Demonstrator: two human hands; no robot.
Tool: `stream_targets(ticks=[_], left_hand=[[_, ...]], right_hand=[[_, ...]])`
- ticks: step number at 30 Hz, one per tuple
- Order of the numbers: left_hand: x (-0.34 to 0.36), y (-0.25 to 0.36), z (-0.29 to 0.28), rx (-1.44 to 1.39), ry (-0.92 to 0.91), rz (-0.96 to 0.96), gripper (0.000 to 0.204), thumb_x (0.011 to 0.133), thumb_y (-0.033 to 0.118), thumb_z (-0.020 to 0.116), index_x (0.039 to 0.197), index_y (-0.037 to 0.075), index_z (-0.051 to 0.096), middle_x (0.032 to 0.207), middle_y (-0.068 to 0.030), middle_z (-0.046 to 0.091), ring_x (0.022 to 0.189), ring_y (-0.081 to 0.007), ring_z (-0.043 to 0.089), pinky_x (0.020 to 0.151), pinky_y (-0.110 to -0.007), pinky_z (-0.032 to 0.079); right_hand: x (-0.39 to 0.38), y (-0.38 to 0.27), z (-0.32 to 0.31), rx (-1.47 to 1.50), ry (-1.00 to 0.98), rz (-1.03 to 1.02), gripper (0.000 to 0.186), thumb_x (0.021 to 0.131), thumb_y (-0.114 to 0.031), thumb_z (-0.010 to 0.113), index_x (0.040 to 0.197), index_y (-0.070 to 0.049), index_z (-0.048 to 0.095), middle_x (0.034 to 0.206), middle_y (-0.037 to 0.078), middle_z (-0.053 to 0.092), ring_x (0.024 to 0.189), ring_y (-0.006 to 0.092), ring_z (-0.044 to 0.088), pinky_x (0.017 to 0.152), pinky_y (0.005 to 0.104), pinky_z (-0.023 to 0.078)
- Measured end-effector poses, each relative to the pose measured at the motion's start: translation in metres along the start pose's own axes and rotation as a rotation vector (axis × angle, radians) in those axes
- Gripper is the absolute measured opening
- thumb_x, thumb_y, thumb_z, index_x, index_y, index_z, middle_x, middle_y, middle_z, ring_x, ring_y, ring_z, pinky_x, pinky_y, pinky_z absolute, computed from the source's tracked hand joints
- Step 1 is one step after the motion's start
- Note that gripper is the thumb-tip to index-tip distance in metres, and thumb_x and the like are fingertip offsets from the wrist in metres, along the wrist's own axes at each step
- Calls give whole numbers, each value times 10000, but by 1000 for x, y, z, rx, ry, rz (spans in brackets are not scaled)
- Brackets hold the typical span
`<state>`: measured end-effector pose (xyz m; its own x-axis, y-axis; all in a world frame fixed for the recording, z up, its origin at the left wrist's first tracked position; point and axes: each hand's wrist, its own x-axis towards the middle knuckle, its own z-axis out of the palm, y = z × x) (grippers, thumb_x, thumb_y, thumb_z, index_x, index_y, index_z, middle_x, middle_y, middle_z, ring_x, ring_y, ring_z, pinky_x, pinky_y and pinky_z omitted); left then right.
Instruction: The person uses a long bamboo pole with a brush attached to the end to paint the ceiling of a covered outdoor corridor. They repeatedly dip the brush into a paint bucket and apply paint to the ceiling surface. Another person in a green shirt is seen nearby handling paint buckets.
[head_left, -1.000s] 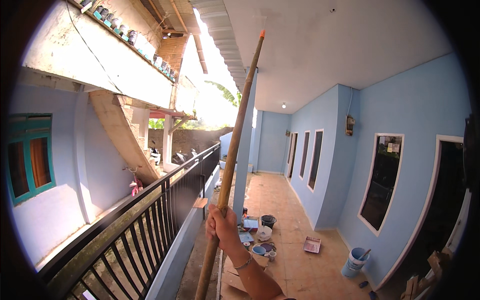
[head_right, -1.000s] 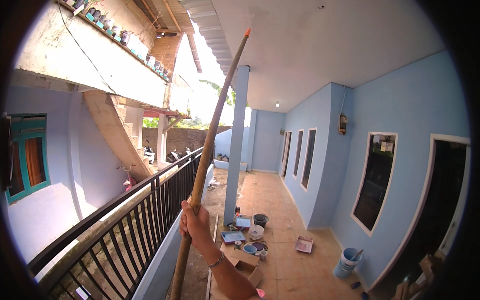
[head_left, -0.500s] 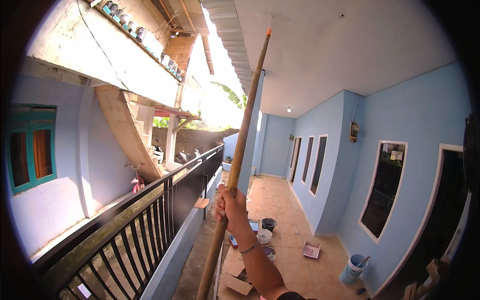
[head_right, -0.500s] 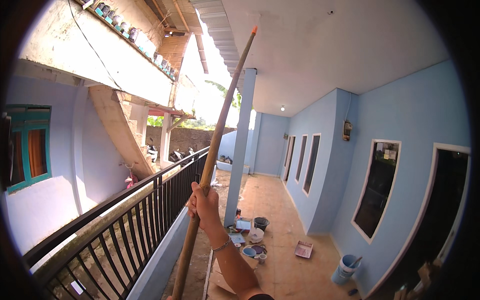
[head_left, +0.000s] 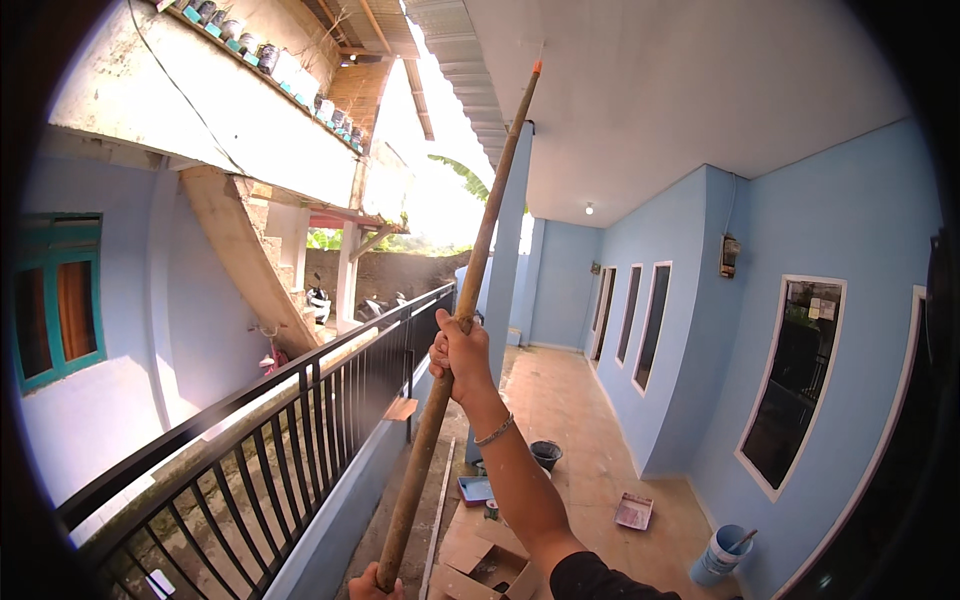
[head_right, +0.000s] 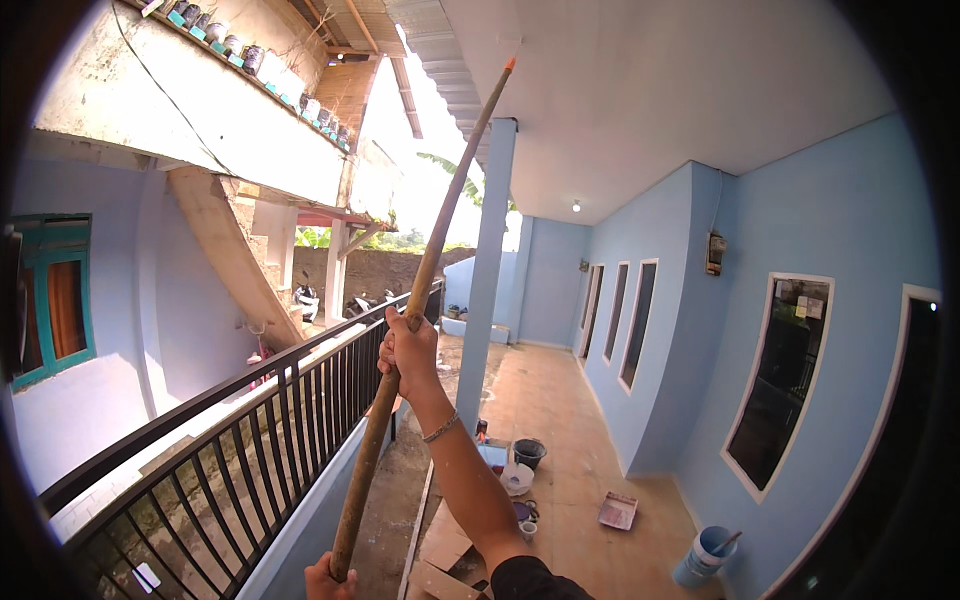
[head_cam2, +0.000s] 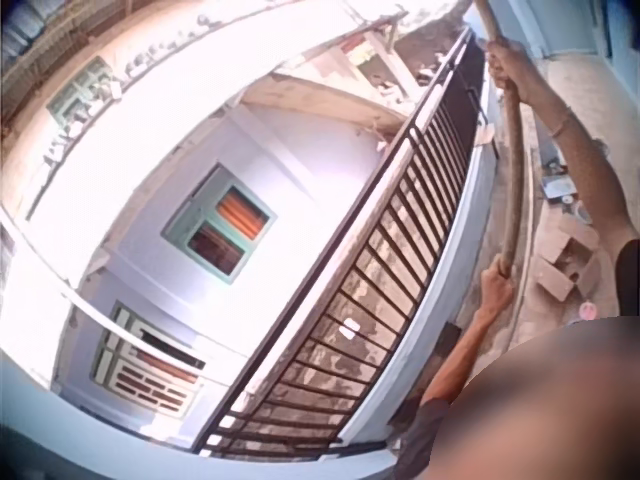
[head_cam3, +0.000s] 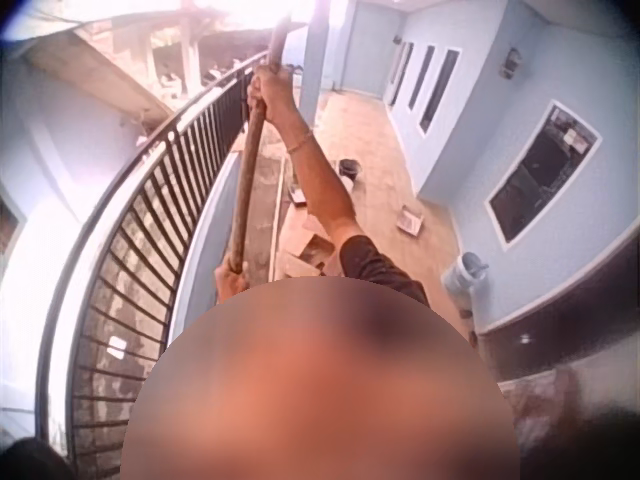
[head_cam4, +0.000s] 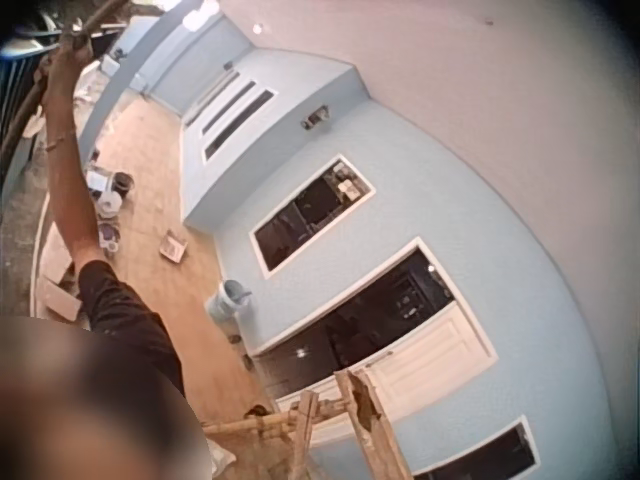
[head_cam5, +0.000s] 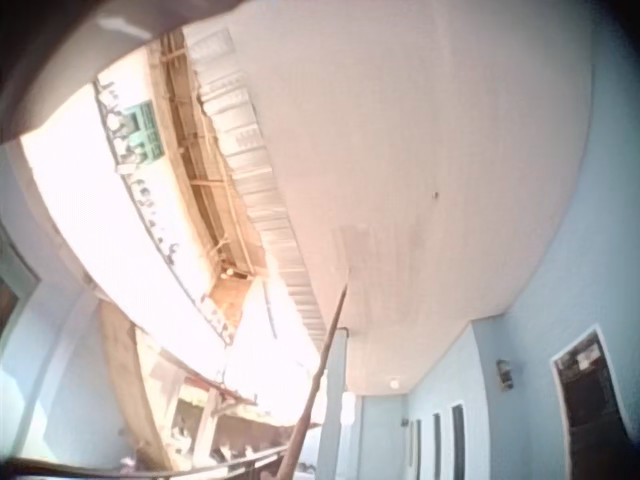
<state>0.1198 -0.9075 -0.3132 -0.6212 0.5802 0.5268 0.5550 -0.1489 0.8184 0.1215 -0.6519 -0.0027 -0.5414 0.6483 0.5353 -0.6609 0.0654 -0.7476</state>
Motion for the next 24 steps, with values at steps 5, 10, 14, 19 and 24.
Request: stream_targets(ticks=[5,10,14,19,24], left_hand=[[68,-18,40,62,37,10,76,881,52,653,882,5,593,617,-187,511,542,-264,488,544,-430,423],[90,-27,50,55,22,12,104,878,73,654,852,10,576,606,-182,500,530,-296,479,538,-435,418],[74,-40,33,-17,35,52,123,883,99,659,848,13,578,602,-181,501,524,-304,473,528,-432,414],[34,-75,-10,35,56,8,113,885,106,651,851,19,587,606,-193,516,518,-306,506,527,-434,422],[-21,-107,-76,47,2,-77,117,879,108,658,847,22,587,604,-202,521,514,-313,545,527,-449,434]], right_hand=[[72,9,-36,23,35,25,395,973,-336,696,824,-144,384,549,-38,399,390,88,416,339,275,359],[87,22,-46,18,21,14,415,971,-374,692,836,-143,375,548,-38,393,382,87,410,339,273,362],[63,42,-34,8,5,-1,431,965,-403,692,840,-141,374,549,-36,392,378,85,407,335,273,368],[5,69,10,4,16,-6,439,964,-414,690,834,-127,383,549,-34,388,379,80,412,329,265,365],[-71,88,73,3,-11,-22,438,969,-418,679,831,-113,397,547,-34,390,383,81,430,331,260,365]])
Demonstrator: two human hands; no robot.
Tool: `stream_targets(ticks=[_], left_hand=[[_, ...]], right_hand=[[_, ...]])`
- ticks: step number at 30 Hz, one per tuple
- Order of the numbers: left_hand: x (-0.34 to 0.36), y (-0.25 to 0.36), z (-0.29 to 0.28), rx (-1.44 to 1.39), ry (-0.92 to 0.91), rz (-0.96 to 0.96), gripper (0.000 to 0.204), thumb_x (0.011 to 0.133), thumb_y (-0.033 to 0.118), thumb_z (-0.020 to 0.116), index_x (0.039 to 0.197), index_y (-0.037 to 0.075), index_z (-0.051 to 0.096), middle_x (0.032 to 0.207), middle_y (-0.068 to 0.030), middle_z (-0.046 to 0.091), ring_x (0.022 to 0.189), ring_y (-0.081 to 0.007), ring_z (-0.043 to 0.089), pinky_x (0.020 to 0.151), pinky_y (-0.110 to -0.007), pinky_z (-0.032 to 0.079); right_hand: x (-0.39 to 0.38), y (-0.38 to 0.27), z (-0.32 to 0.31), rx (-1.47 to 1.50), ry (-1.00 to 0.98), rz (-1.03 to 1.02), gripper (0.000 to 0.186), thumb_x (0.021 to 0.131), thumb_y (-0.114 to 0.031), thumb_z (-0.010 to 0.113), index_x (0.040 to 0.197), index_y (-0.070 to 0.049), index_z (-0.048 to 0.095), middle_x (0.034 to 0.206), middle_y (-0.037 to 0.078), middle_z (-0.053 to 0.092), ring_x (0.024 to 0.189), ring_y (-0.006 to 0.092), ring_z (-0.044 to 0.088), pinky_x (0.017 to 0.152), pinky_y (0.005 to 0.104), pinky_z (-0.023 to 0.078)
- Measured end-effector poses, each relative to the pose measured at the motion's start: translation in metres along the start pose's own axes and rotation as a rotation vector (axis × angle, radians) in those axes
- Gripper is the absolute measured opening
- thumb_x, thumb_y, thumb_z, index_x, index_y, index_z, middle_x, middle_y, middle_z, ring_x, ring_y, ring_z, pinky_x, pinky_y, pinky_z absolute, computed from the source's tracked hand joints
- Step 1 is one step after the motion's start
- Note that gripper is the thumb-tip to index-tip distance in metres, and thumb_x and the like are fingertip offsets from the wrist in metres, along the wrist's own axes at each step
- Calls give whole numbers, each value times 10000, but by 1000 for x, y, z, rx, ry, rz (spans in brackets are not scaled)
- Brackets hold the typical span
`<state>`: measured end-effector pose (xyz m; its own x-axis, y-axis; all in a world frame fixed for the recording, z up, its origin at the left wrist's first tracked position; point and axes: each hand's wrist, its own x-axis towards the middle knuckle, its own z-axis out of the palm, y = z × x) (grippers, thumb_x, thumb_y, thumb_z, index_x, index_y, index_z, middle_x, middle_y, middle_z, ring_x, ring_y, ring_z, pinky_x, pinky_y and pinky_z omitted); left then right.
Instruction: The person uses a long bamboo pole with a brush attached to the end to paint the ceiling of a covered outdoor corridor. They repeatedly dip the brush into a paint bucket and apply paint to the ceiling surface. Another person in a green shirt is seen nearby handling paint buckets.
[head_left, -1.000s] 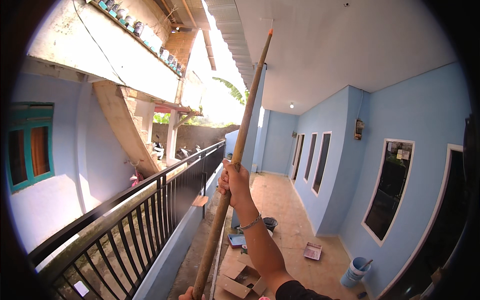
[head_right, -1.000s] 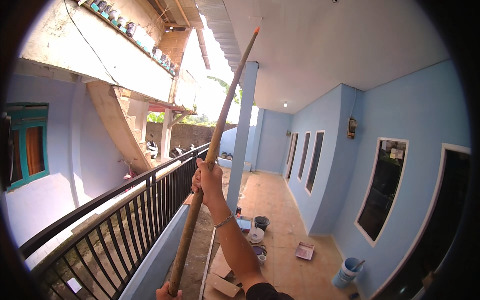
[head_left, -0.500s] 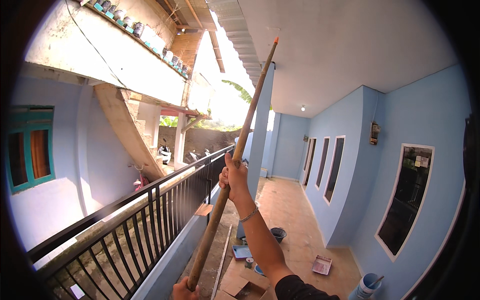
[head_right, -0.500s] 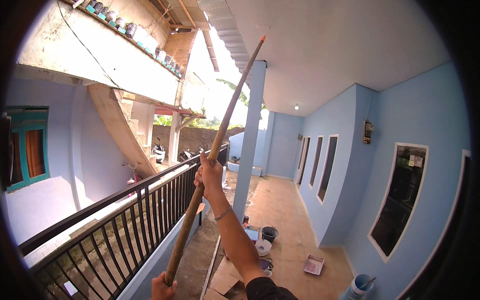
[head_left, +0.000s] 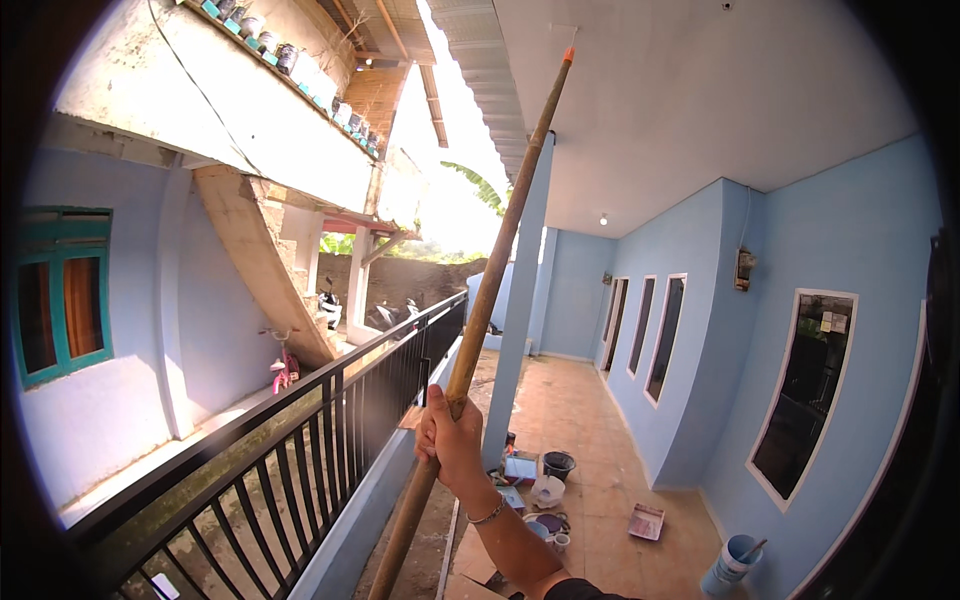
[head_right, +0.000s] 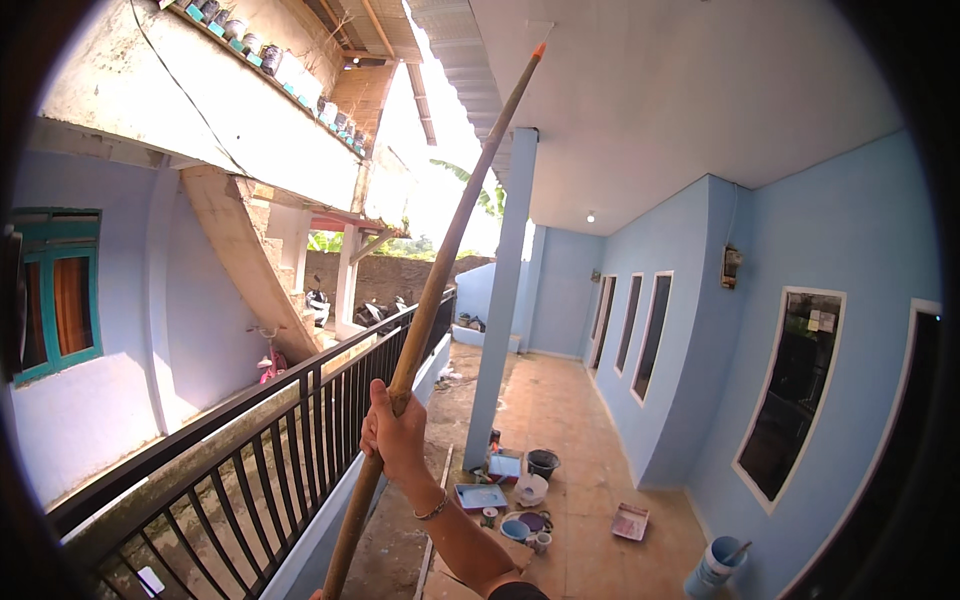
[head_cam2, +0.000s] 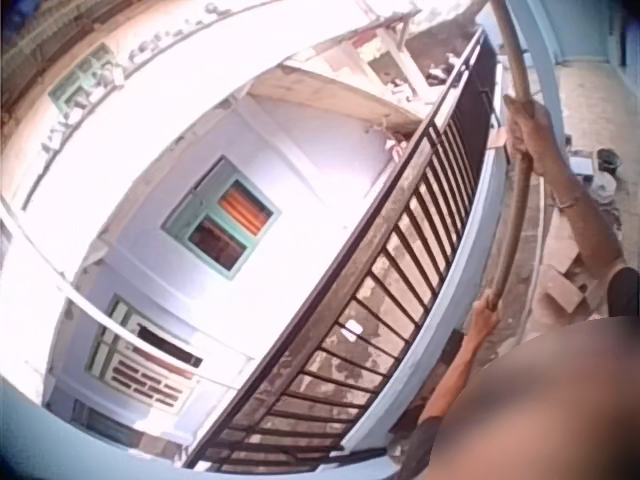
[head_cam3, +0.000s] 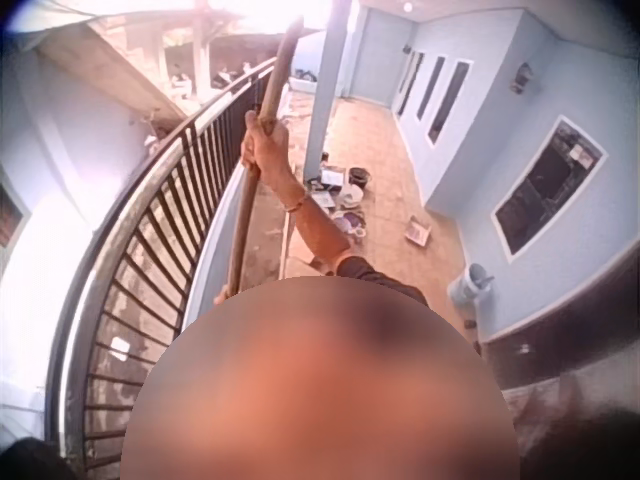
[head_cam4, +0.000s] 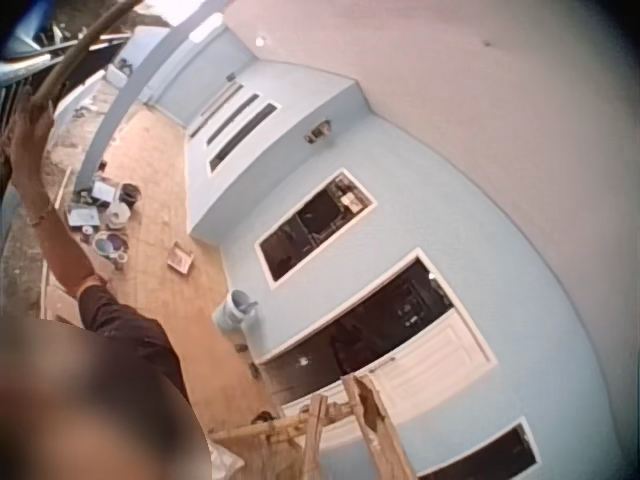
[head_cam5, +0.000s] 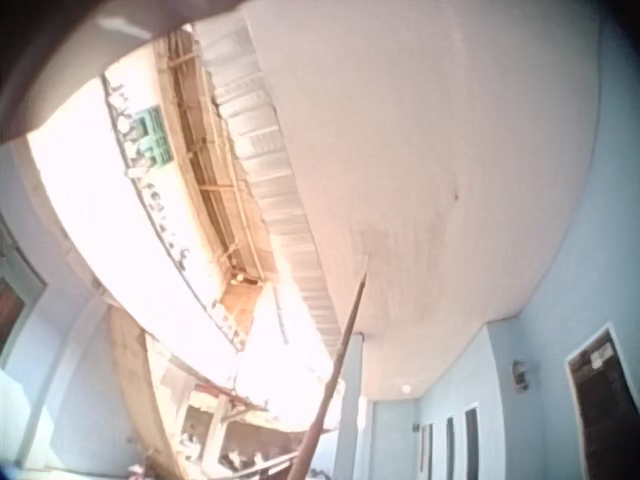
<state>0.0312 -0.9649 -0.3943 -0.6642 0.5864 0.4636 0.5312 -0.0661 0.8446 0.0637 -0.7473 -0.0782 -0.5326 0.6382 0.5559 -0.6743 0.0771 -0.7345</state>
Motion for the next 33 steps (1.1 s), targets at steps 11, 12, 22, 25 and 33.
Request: stream_targets(ticks=[11,12,22,25,33], left_hand=[[-102,-8,-107,-126,-43,-65,160,877,112,683,799,29,572,583,-178,510,485,-252,510,502,-413,441],[-110,-8,-113,-93,-54,-56,157,878,109,683,800,28,574,584,-172,510,490,-238,504,503,-409,442],[-112,21,-124,-114,-54,-33,103,879,120,676,842,58,602,605,-187,548,499,-320,542,504,-423,437],[-89,37,-120,-79,-71,24,77,887,115,646,856,70,591,619,-197,552,530,-357,577,511,-455,424],[-6,74,-45,-110,-73,22,23,875,53,592,892,53,578,629,-181,524,543,-340,514,536,-445,411]], right_hand=[[-123,-3,103,-66,18,28,375,1034,-337,598,813,-102,408,556,-17,392,394,83,405,348,265,366],[-131,-3,109,-70,25,33,373,1034,-335,597,812,-102,410,556,-17,391,395,83,405,348,265,367],[-118,-28,117,-81,45,-19,344,1030,-339,606,843,-125,410,550,-28,380,383,65,366,331,257,353],[-86,-38,105,-39,28,-2,354,1024,-347,614,840,-135,398,551,-36,377,382,61,361,325,254,344],[23,-50,26,-48,35,-16,364,996,-301,657,806,-123,403,543,-34,387,379,76,400,319,271,369]])
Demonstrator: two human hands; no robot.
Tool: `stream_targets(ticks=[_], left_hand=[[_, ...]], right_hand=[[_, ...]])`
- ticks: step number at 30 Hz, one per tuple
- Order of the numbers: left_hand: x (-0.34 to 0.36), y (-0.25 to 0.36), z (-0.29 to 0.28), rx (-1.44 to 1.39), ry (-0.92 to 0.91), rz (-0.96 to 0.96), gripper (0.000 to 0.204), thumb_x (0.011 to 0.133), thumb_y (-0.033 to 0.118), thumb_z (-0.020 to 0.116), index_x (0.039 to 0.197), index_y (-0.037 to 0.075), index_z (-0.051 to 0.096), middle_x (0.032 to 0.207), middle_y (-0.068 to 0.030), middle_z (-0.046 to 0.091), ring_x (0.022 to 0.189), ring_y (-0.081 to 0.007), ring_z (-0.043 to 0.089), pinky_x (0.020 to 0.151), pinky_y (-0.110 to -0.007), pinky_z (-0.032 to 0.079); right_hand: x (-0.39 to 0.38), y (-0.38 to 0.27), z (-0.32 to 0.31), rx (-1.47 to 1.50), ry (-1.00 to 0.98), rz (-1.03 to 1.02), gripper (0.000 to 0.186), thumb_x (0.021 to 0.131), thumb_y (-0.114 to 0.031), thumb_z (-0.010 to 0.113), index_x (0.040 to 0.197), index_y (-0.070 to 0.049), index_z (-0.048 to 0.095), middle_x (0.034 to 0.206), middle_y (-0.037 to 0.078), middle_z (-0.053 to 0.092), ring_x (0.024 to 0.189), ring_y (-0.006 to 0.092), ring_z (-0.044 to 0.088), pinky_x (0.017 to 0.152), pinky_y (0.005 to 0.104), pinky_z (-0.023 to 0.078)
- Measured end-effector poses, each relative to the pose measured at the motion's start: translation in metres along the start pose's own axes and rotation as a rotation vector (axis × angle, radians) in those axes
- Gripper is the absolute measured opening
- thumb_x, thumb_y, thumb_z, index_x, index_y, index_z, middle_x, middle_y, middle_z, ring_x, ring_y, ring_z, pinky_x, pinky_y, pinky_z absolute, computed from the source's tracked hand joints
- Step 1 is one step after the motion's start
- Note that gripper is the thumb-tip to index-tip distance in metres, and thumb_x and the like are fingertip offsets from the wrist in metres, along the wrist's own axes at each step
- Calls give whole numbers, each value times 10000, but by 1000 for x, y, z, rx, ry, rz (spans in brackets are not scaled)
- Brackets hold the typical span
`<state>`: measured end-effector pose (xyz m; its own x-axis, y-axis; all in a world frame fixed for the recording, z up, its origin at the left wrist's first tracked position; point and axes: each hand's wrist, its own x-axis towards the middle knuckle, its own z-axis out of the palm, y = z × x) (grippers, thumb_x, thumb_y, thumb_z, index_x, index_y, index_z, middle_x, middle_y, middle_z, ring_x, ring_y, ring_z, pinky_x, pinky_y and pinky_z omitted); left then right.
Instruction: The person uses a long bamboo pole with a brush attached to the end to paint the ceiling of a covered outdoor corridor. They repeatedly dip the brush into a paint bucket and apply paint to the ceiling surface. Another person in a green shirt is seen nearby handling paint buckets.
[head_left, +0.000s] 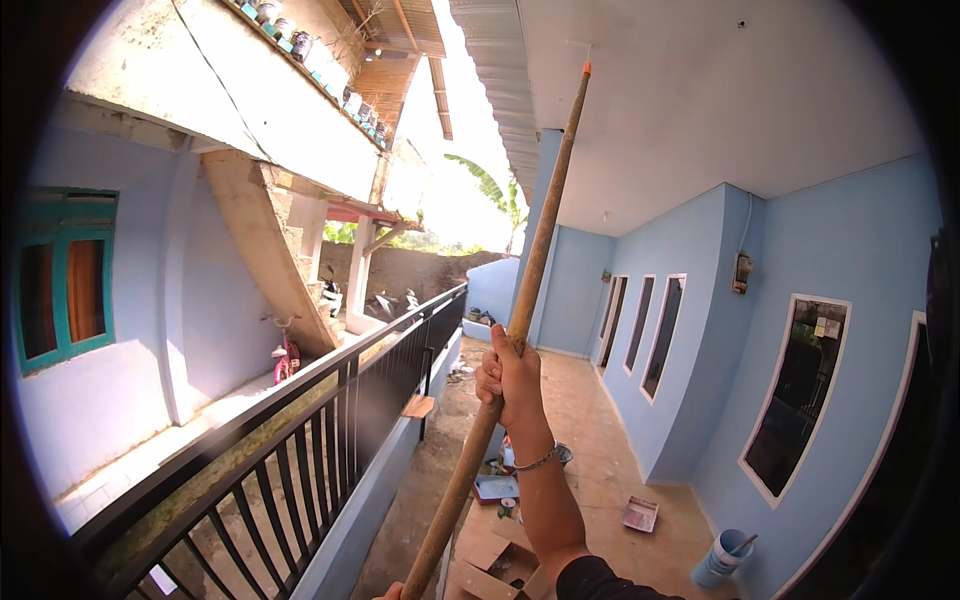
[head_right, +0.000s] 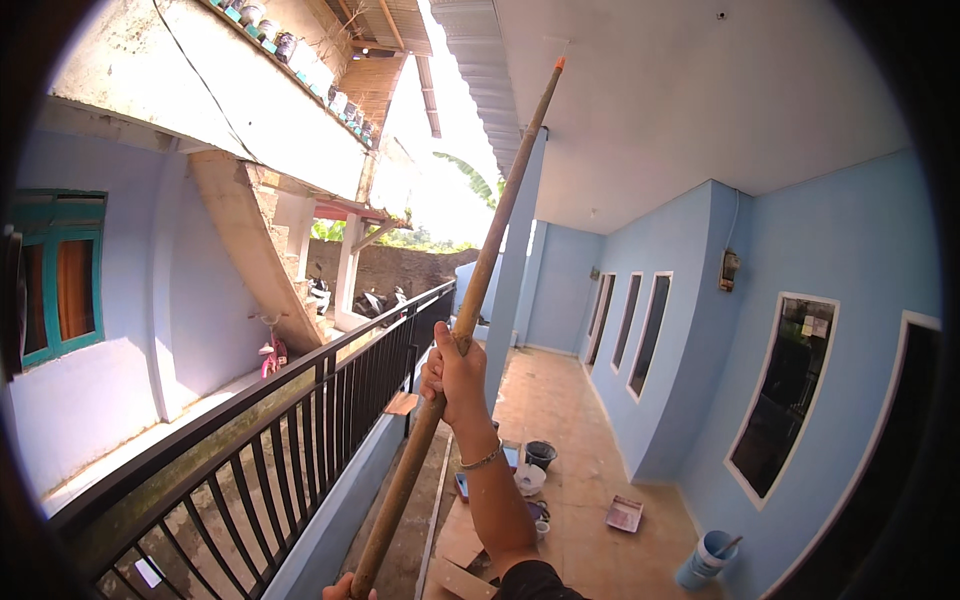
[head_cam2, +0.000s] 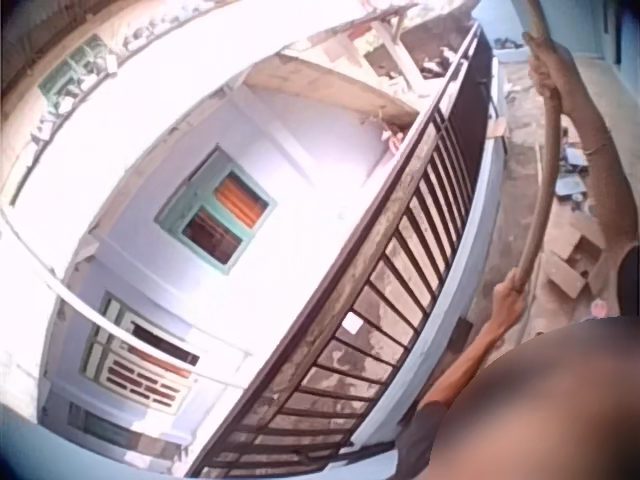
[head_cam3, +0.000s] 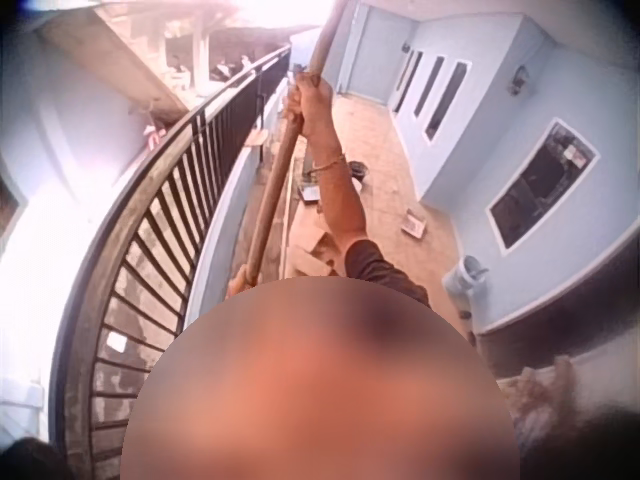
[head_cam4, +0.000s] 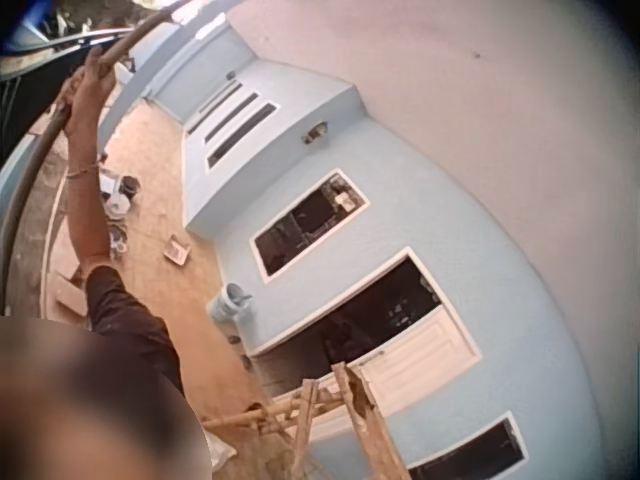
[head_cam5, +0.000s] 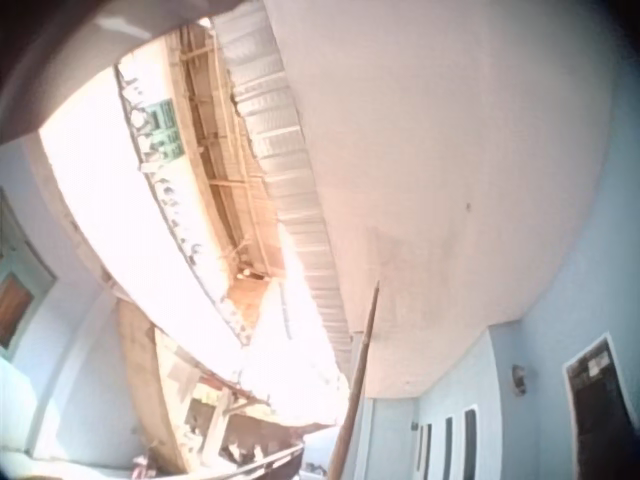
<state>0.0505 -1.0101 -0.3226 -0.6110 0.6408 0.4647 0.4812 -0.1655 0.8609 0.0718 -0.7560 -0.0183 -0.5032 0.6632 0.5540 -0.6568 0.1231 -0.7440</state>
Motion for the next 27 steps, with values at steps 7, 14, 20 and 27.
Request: stream_targets(ticks=[7,14,20,27], left_hand=[[122,10,130,-91,-5,33,114,822,5,564,923,31,611,632,-140,482,578,-250,450,565,-407,417],[254,25,222,-31,66,75,128,780,50,628,896,18,585,640,-183,526,590,-309,521,583,-412,452],[314,31,235,74,-31,-2,257,756,108,700,970,-14,625,658,-171,598,639,-258,660,628,-362,511],[249,-34,210,-28,42,76,98,809,18,614,829,40,521,595,-181,443,518,-329,431,510,-440,383]], right_hand=[[147,-6,-124,8,-36,-21,260,925,-89,642,786,-120,425,542,-30,394,383,79,390,337,278,359],[303,-13,-218,73,-89,-13,288,944,-98,635,787,-143,398,563,-60,370,411,61,360,367,257,318],[360,-13,-235,68,-58,-12,297,980,-113,611,771,-145,402,552,-66,359,426,41,341,377,232,311],[267,39,-206,64,-88,4,263,970,-126,619,803,-138,416,565,-42,368,397,71,359,347,259,341]])
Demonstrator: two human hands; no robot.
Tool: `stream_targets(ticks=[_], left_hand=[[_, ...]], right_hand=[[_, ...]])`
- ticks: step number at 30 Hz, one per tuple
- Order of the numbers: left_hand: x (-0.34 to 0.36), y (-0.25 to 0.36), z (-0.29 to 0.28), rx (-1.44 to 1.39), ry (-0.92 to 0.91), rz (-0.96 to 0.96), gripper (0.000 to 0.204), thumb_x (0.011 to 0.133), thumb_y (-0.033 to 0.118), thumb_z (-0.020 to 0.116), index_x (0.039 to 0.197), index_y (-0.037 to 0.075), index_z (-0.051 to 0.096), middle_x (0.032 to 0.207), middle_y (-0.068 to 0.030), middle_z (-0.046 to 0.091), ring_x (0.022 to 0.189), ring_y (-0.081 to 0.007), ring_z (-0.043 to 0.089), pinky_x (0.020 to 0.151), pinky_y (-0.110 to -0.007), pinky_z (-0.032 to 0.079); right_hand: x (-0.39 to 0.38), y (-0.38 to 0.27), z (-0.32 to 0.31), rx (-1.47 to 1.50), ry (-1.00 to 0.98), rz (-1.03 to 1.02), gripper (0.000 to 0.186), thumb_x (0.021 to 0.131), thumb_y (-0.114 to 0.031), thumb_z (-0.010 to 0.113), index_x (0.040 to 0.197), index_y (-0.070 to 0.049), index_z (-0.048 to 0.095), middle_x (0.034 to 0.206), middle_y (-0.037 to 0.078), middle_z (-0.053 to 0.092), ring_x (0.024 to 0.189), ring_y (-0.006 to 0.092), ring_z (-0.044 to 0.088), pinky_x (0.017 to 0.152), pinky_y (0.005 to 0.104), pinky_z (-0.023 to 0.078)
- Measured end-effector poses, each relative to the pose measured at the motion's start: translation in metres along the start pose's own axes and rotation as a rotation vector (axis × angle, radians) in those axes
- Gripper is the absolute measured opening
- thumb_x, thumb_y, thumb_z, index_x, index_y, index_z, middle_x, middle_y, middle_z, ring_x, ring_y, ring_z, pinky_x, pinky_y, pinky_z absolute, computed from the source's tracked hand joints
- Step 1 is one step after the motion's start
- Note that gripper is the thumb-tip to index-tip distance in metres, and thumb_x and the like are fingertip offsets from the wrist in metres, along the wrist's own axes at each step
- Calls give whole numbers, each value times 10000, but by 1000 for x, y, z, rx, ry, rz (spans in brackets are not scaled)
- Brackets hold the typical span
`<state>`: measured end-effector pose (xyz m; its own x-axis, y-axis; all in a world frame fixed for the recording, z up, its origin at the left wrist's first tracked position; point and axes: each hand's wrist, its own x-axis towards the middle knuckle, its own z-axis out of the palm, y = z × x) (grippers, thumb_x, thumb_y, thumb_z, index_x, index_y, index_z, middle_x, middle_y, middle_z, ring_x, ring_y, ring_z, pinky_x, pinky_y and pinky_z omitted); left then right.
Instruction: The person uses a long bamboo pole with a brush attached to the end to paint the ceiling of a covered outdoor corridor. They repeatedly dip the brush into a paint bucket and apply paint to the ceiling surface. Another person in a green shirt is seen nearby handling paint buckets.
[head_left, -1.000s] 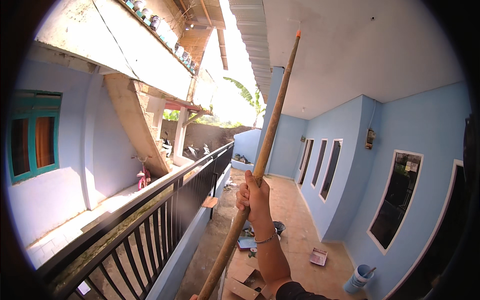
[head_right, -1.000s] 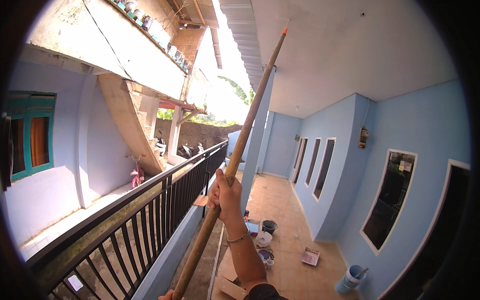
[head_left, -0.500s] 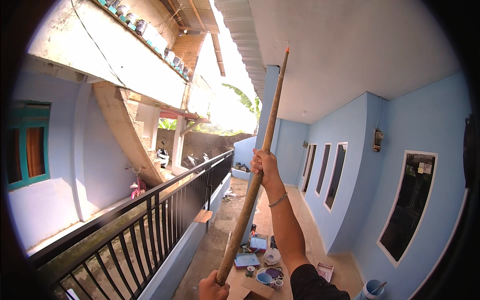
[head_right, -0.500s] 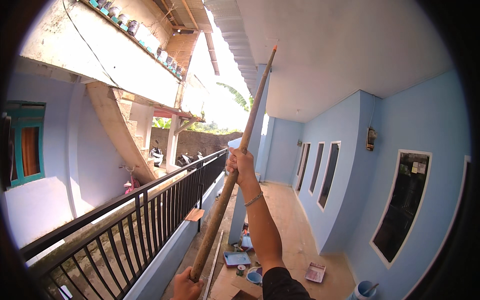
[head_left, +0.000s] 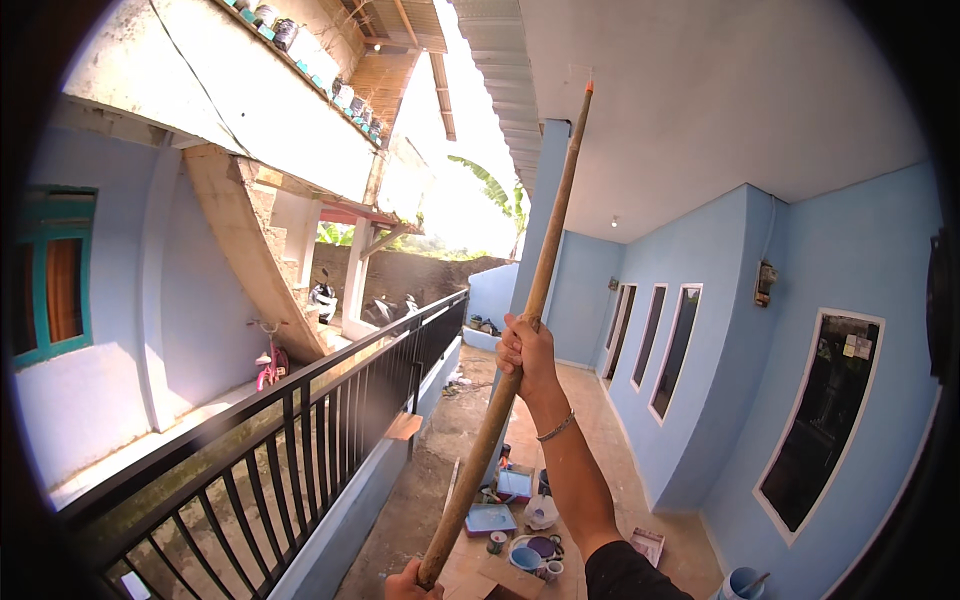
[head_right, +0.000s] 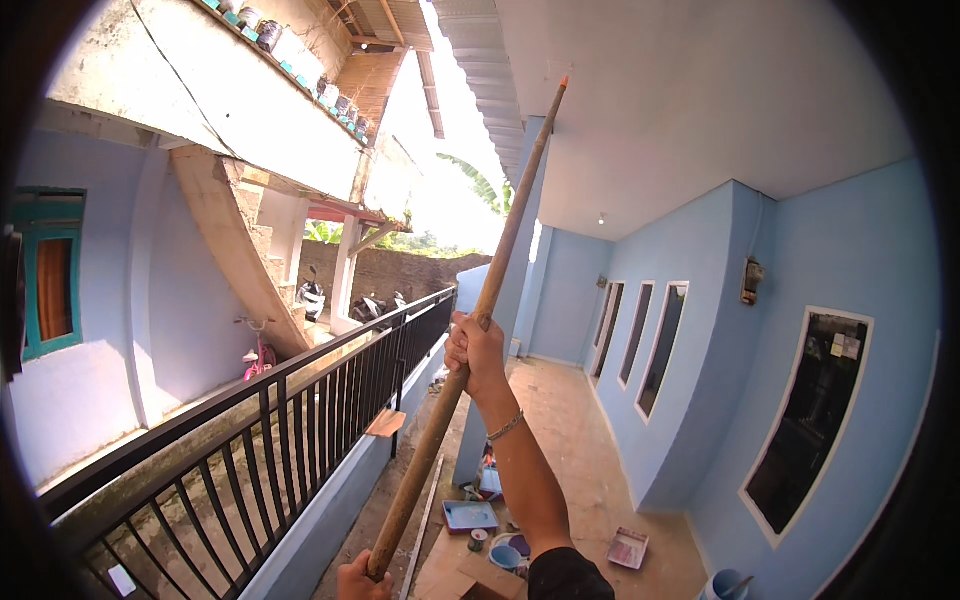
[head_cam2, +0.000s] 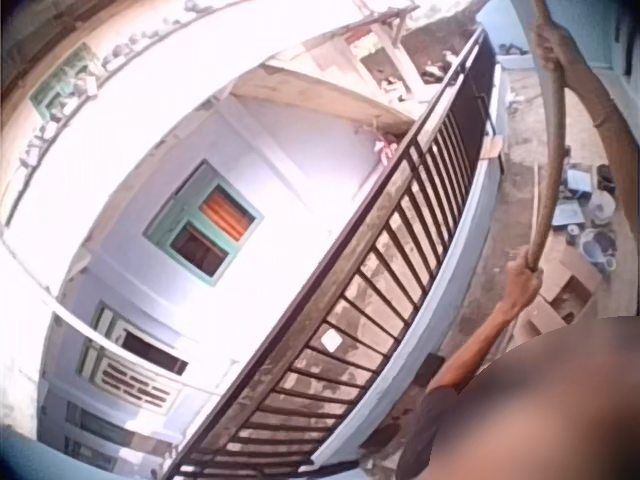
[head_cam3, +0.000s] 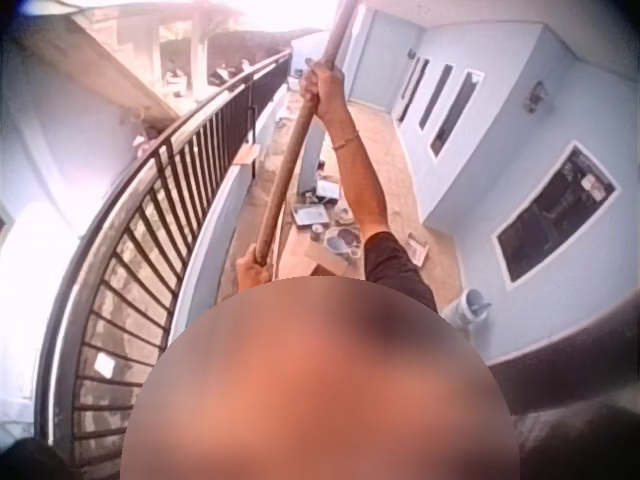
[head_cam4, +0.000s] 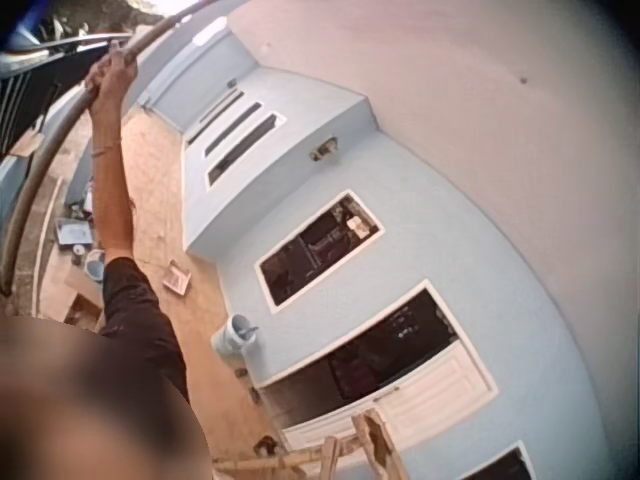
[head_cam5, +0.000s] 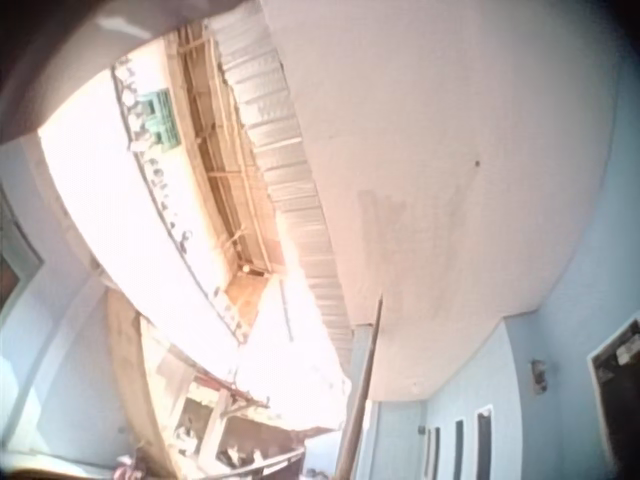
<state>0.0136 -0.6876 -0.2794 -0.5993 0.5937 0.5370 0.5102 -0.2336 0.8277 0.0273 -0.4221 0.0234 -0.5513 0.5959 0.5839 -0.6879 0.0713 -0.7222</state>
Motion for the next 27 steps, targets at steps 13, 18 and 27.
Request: stream_targets(ticks=[13,18,27], left_hand=[[-218,-119,-133,-154,-563,-180,415,847,170,788,1134,49,514,763,-117,555,622,-186,507,586,-374,477],[-193,-84,-158,-474,-726,-218,834,857,245,814,1484,87,287,1273,-156,551,1209,-247,552,990,-380,481],[-188,94,-76,-754,-789,-470,451,1042,481,524,1137,40,506,883,-30,586,704,-118,549,640,-296,479]], right_hand=[[-316,110,115,279,-265,247,268,1026,-296,608,1132,-72,503,577,4,386,417,111,387,379,287,362],[-456,133,124,-513,517,181,276,971,-242,705,926,-51,510,573,2,475,416,112,471,369,275,359],[-673,150,157,-1282,851,80,245,833,-143,740,952,12,592,704,197,654,686,383,708,621,436,530]])
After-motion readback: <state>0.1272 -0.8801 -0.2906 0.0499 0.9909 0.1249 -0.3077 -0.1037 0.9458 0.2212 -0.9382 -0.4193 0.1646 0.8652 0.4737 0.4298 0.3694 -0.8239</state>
